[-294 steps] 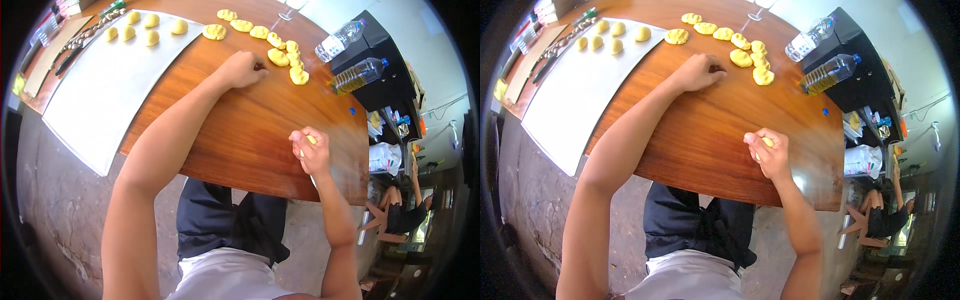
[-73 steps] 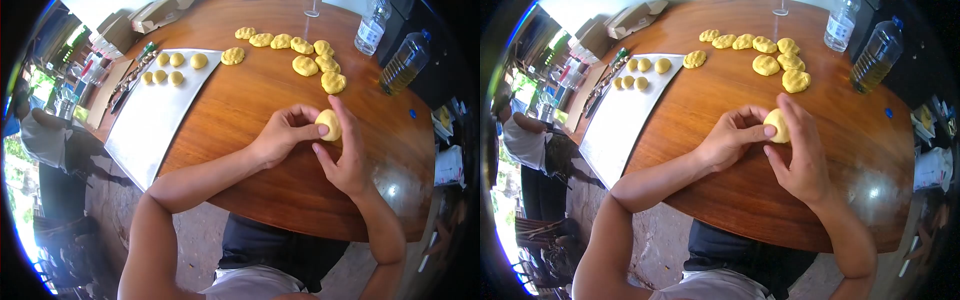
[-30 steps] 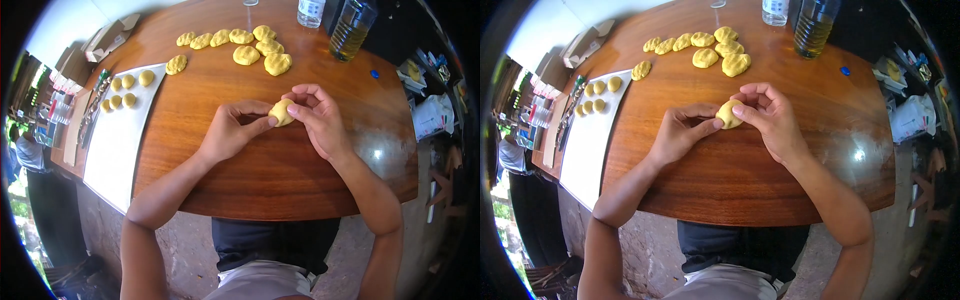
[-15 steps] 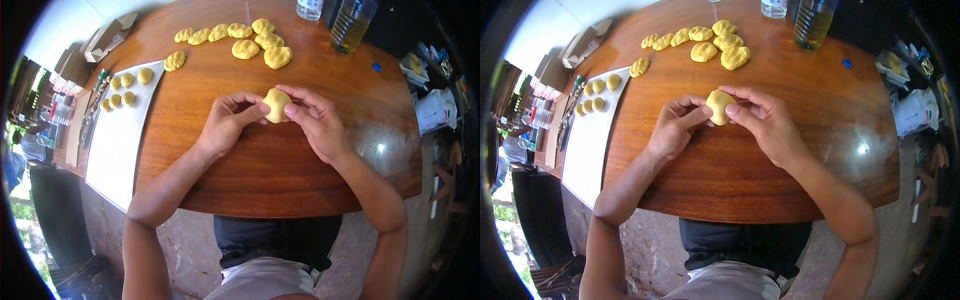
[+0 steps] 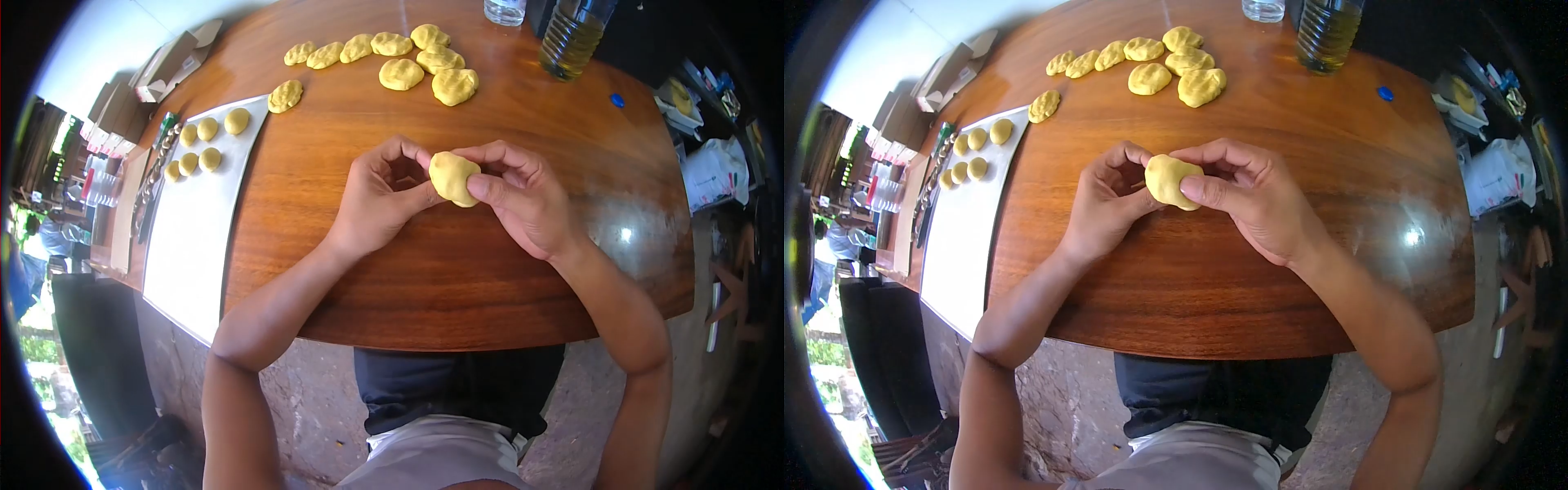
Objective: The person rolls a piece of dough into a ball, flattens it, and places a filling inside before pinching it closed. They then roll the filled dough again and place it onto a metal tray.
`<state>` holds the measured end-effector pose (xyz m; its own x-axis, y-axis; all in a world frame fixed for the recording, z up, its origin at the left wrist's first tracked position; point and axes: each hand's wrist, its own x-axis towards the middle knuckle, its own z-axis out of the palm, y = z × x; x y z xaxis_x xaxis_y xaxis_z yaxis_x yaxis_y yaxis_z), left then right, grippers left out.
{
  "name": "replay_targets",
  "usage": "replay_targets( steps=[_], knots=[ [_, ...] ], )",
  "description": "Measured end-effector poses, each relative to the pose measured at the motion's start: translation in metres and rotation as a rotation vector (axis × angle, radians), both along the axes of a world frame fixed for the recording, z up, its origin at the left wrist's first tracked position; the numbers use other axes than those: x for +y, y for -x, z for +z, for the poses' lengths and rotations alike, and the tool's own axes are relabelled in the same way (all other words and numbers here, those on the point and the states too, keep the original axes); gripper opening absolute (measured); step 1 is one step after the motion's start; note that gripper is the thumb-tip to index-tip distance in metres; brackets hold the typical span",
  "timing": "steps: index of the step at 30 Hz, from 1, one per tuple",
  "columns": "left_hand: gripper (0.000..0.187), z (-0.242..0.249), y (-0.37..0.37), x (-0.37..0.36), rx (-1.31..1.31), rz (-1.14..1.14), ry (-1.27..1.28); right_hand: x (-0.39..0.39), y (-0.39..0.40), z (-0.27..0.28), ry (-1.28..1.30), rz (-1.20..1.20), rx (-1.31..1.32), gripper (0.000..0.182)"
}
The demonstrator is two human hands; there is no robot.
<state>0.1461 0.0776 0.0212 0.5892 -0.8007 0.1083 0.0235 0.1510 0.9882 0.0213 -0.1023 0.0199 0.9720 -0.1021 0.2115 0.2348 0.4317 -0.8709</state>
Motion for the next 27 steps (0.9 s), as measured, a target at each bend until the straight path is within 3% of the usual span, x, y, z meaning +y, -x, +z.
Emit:
replay_targets(
  steps=[4, 7, 13, 16, 19, 23, 27],
  knots=[
    [0.039, -0.001, 0.005, -0.003, -0.144, 0.087, 0.030, 0.001, 0.002, 0.008, 0.105, -0.027, 0.048, 0.031],
    [0.030, 0.004, 0.000, 0.001, -0.205, -0.003, 0.096, 0.003, 0.002, 0.009, 0.044, -0.050, 0.070, 0.031],
    [0.009, 0.008, -0.002, 0.005, -0.323, -0.025, 0.035, -0.005, 0.000, 0.001, -0.049, 0.127, 0.143, 0.030],
    [0.015, 0.009, -0.008, 0.005, -0.294, -0.094, 0.008, -0.003, 0.000, 0.008, 0.109, 0.055, 0.166, 0.028],
    [0.030, 0.014, -0.003, 0.002, 0.169, -0.139, 0.019, -0.003, -0.001, 0.006, 0.286, -0.215, 0.079, 0.022],
    [0.033, 0.009, 0.002, -0.003, 0.175, -0.106, -0.059, -0.013, -0.002, 0.000, 0.373, -0.249, 0.071, 0.018],
    [0.031, 0.010, 0.009, -0.004, 0.202, -0.029, -0.046, -0.003, -0.001, 0.002, 0.286, -0.248, 0.087, 0.017]
  ],
)
